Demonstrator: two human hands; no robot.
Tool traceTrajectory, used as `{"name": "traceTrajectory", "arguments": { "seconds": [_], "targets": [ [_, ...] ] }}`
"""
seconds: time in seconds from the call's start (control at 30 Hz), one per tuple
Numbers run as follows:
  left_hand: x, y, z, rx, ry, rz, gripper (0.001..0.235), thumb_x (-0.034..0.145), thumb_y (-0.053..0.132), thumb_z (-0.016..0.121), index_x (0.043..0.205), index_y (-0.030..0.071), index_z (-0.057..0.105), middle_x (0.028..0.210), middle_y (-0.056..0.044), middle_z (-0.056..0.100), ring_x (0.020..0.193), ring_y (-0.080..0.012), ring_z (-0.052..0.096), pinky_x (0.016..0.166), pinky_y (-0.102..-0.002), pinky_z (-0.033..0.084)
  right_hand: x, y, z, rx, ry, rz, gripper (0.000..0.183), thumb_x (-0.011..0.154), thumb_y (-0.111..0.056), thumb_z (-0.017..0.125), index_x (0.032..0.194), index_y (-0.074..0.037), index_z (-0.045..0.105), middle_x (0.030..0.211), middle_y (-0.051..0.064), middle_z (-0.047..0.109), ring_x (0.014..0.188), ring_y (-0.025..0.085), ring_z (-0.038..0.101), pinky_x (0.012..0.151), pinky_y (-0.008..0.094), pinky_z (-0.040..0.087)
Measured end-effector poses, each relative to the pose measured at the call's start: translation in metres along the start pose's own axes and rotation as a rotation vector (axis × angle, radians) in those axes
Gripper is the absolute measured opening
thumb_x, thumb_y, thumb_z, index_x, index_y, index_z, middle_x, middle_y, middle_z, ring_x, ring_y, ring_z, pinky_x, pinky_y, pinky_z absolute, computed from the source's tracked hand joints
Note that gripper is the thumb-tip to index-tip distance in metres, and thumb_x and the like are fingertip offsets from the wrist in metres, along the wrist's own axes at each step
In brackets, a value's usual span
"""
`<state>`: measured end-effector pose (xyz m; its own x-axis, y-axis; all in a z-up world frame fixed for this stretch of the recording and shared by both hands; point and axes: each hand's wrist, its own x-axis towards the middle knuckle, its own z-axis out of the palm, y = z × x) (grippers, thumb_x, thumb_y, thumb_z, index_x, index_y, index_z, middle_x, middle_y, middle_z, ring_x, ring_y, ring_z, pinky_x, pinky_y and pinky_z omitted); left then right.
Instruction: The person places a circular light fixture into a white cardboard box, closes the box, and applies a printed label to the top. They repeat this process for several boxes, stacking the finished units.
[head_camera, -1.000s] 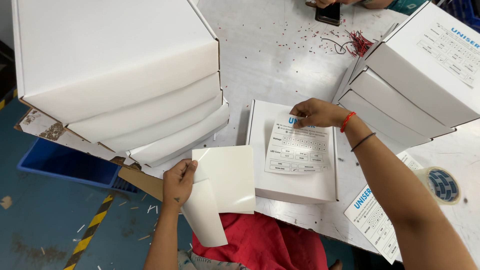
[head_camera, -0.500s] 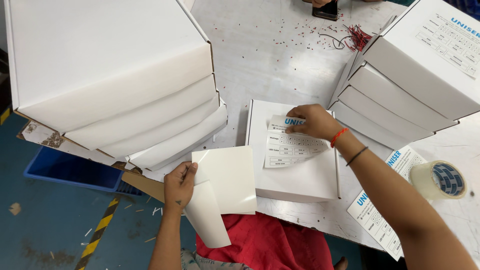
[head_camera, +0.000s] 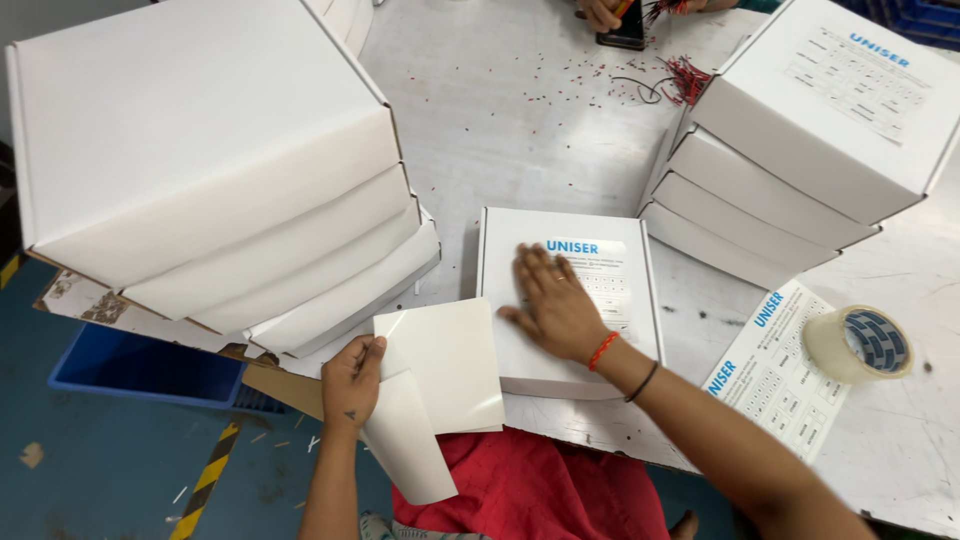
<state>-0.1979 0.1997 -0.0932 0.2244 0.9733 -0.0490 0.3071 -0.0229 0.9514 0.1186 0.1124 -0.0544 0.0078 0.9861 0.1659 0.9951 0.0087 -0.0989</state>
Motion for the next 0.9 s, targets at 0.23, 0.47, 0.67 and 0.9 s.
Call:
{"name": "traceTrajectory", "arguments": {
  "seconds": [0.23, 0.47, 0.67, 0.9],
  "targets": [
    [0.000, -0.012, 0.002, -0.035, -0.007, -0.042, 0.027, 0.099, 0.027, 0.067, 0.096, 0.001, 0.076, 0.056, 0.007, 0.049, 0.054, -0.0038, 0.034, 0.050, -0.025, 0.031, -0.015, 0.053, -0.033, -0.067, -0.174, 0.354, 0.098, 0.097, -0.072, 0.034, 0.157, 0.003, 0.016, 0.166, 0.022, 0.015, 0.154, 0.034, 0.010, 0.120, 0.056, 0.011],
    [0.018, -0.026, -0.009, -0.272, -0.328, -0.184, 0.025, 0.096, 0.024, 0.069, 0.099, 0.000, 0.075, 0.076, 0.005, 0.064, 0.069, -0.0040, 0.051, 0.062, -0.022, 0.042, -0.062, 0.019, -0.028, -0.162, -0.142, 0.212, 0.102, 0.096, -0.073, 0.036, 0.157, 0.006, 0.017, 0.165, 0.024, 0.014, 0.153, 0.037, 0.007, 0.118, 0.056, 0.012],
    [0.023, -0.013, 0.029, -0.291, -0.596, -0.289, 0.026, 0.095, 0.027, 0.069, 0.101, 0.002, 0.074, 0.087, -0.002, 0.071, 0.079, -0.0116, 0.062, 0.073, -0.027, 0.050, -0.138, 0.033, -0.021, 0.448, 0.409, 0.585, 0.089, 0.096, -0.061, 0.050, 0.154, 0.005, 0.037, 0.157, 0.024, 0.038, 0.143, 0.039, 0.044, 0.118, 0.047, 0.038],
    [-0.012, 0.012, 0.104, 0.132, -0.219, 0.006, 0.030, 0.104, 0.034, 0.055, 0.100, 0.005, 0.062, 0.073, -0.006, 0.066, 0.069, -0.0207, 0.063, 0.070, -0.037, 0.049, -0.145, 0.063, -0.003, 0.843, 0.264, 0.936, 0.075, 0.096, -0.057, 0.060, 0.133, 0.008, 0.054, 0.134, 0.027, 0.059, 0.127, 0.043, 0.055, 0.107, 0.050, 0.045]
  ]
}}
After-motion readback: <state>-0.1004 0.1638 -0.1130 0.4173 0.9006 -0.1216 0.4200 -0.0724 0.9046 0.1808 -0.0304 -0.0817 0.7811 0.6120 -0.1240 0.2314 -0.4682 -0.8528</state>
